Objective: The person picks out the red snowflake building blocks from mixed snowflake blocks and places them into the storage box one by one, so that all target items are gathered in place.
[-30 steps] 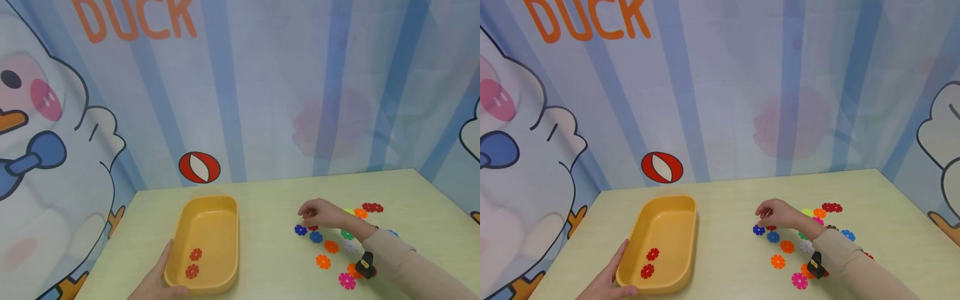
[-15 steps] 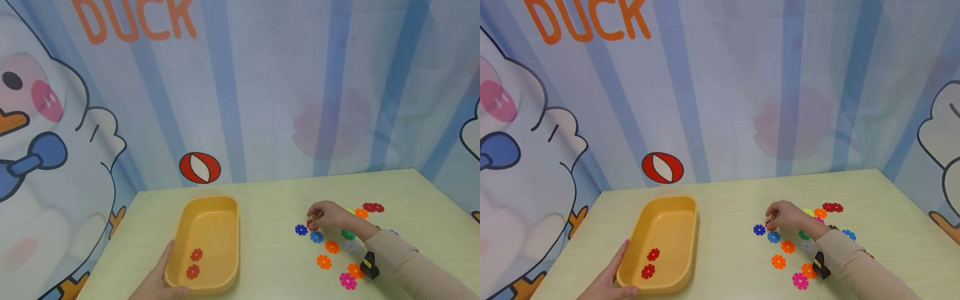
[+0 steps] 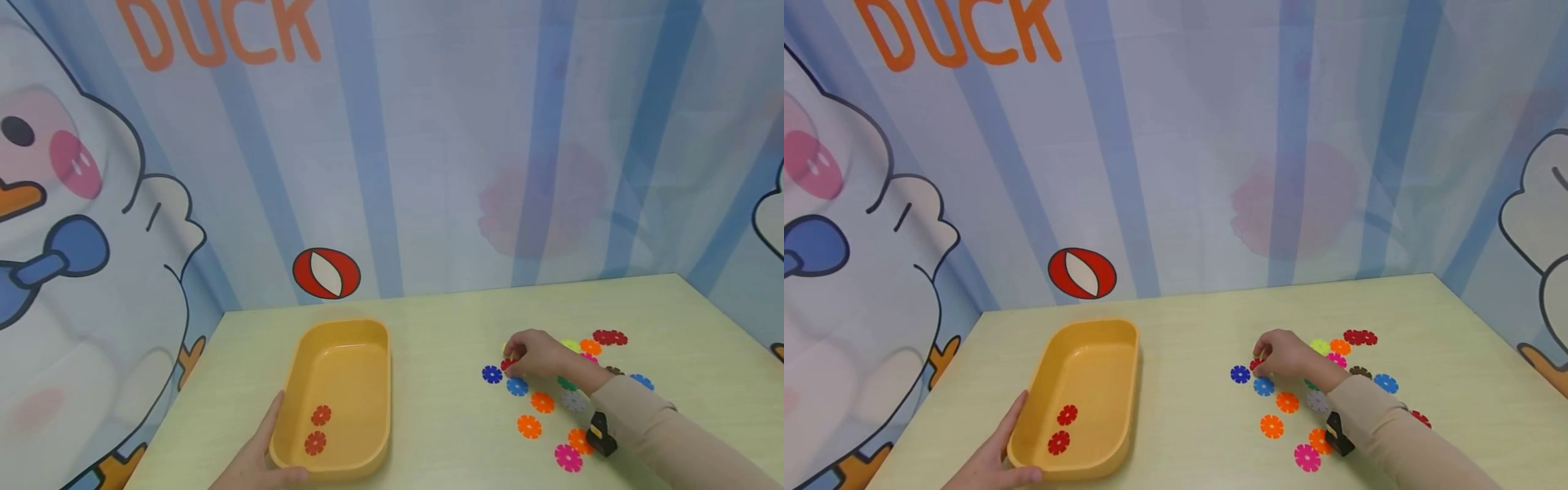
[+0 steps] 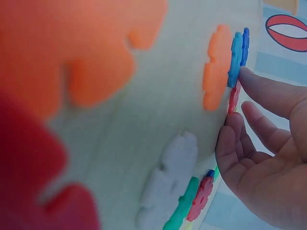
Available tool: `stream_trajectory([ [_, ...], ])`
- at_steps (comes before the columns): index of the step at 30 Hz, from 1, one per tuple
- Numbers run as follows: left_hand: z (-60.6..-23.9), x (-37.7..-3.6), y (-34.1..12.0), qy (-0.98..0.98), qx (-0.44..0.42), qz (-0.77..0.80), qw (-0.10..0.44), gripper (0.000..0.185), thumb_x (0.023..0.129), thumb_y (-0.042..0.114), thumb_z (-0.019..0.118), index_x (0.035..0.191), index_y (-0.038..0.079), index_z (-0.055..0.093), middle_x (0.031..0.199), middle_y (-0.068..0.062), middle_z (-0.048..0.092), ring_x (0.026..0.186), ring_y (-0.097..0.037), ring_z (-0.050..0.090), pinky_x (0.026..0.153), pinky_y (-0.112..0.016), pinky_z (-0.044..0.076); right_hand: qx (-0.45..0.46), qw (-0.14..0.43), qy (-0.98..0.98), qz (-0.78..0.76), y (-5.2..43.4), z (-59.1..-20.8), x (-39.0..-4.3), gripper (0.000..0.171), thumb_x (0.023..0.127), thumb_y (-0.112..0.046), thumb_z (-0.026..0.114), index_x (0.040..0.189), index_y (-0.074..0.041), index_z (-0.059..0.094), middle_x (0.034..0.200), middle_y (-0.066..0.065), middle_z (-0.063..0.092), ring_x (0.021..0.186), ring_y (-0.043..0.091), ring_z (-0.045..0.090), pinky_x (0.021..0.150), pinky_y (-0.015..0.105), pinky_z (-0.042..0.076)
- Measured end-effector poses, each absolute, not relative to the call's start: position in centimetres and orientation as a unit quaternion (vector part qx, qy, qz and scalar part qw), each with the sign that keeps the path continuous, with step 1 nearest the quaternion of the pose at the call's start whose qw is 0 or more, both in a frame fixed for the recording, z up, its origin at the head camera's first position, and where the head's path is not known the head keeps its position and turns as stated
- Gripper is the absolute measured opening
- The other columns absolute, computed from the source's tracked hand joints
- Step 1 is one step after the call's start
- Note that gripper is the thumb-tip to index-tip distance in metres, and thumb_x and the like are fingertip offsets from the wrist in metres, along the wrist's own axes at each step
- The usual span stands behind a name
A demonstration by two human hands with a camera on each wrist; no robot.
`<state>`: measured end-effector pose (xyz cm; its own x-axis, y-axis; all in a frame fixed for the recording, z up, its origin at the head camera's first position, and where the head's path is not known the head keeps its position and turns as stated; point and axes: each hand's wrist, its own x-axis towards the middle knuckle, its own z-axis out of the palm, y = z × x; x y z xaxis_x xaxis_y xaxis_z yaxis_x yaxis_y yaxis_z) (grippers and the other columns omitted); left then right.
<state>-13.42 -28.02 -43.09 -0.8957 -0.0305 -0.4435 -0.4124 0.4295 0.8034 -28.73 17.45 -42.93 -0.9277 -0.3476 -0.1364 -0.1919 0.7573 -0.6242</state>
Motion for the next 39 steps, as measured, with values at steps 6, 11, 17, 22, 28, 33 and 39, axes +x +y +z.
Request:
stream_trajectory([
  [6, -43.01, -13.4, -28.07, 0.825, -0.128, 0.518, 0.185, 0.126, 0.073, 0.043, 0.082, 0.155, 0.019, -0.012, 0.154, -0.027, 0.02, 0.109, -0.026, 0.056, 0.097, -0.057, 0.047, -0.155, 0.118, 0.928, -0.318, 17.55, -43.02, -28.86, 0.022, 0.08, -0.013, 0.078, 0.094, -0.003, 0.065, 0.081, 0.003, 0.057, 0.075, 0.019, 0.049, 0.066, 0.028, 0.049],
  [11, -42.93, -13.29, -28.22, 0.799, -0.113, 0.554, 0.205, 0.125, 0.078, 0.037, 0.08, 0.153, 0.02, -0.019, 0.154, -0.029, 0.016, 0.109, -0.027, 0.058, 0.095, -0.052, 0.051, -0.168, 0.117, 0.929, -0.309, 17.55, -43.01, -28.94, 0.02, 0.08, -0.013, 0.078, 0.093, -0.003, 0.067, 0.082, 0.002, 0.058, 0.075, 0.018, 0.05, 0.067, 0.029, 0.05],
  [17, -42.88, -13.14, -28.35, 0.765, -0.104, 0.594, 0.224, 0.121, 0.083, 0.035, 0.076, 0.15, 0.022, -0.025, 0.154, -0.031, 0.011, 0.11, -0.027, 0.059, 0.092, -0.049, 0.054, -0.17, 0.128, 0.931, -0.297, 17.34, -42.67, -28.85, 0.02, 0.08, -0.015, 0.078, 0.094, -0.004, 0.068, 0.082, 0.002, 0.059, 0.076, 0.018, 0.05, 0.068, 0.029, 0.05],
  [22, -43.04, -13.14, -28.36, 0.753, -0.099, 0.611, 0.226, 0.12, 0.085, 0.033, 0.074, 0.149, 0.022, -0.026, 0.154, -0.031, 0.009, 0.111, -0.028, 0.059, 0.093, -0.048, 0.054, -0.175, 0.13, 0.928, -0.301, 17.42, -42.67, -28.9, 0.019, 0.08, -0.014, 0.078, 0.092, -0.003, 0.067, 0.081, 0.002, 0.058, 0.075, 0.018, 0.049, 0.067, 0.028, 0.049],
  [28, -43.18, -13.25, -28.34, 0.748, -0.099, 0.616, 0.225, 0.12, 0.085, 0.033, 0.074, 0.149, 0.023, -0.027, 0.155, -0.031, 0.008, 0.114, -0.03, 0.058, 0.093, -0.048, 0.053, -0.172, 0.132, 0.928, -0.302, 17.49, -42.7, -28.86, 0.019, 0.08, -0.015, 0.078, 0.089, -0.004, 0.065, 0.079, 0.002, 0.058, 0.074, 0.018, 0.049, 0.066, 0.028, 0.048],
  [33, -43.26, -13.3, -28.36, 0.753, -0.1, 0.611, 0.224, 0.121, 0.085, 0.034, 0.074, 0.149, 0.022, -0.027, 0.154, -0.031, 0.009, 0.113, -0.029, 0.058, 0.092, -0.048, 0.054, -0.167, 0.13, 0.928, -0.306, 17.55, -42.65, -28.81, 0.019, 0.079, -0.014, 0.078, 0.086, -0.004, 0.063, 0.078, 0.003, 0.056, 0.073, 0.018, 0.048, 0.064, 0.027, 0.047],
  [39, -43.23, -13.29, -28.29, 0.754, -0.103, 0.609, 0.223, 0.121, 0.085, 0.034, 0.075, 0.149, 0.023, -0.028, 0.154, -0.031, 0.009, 0.111, -0.029, 0.058, 0.092, -0.048, 0.054, -0.164, 0.122, 0.928, -0.312, 17.56, -42.71, -28.67, 0.02, 0.079, -0.012, 0.078, 0.085, -0.004, 0.06, 0.076, 0.003, 0.052, 0.072, 0.018, 0.047, 0.062, 0.027, 0.044],
])
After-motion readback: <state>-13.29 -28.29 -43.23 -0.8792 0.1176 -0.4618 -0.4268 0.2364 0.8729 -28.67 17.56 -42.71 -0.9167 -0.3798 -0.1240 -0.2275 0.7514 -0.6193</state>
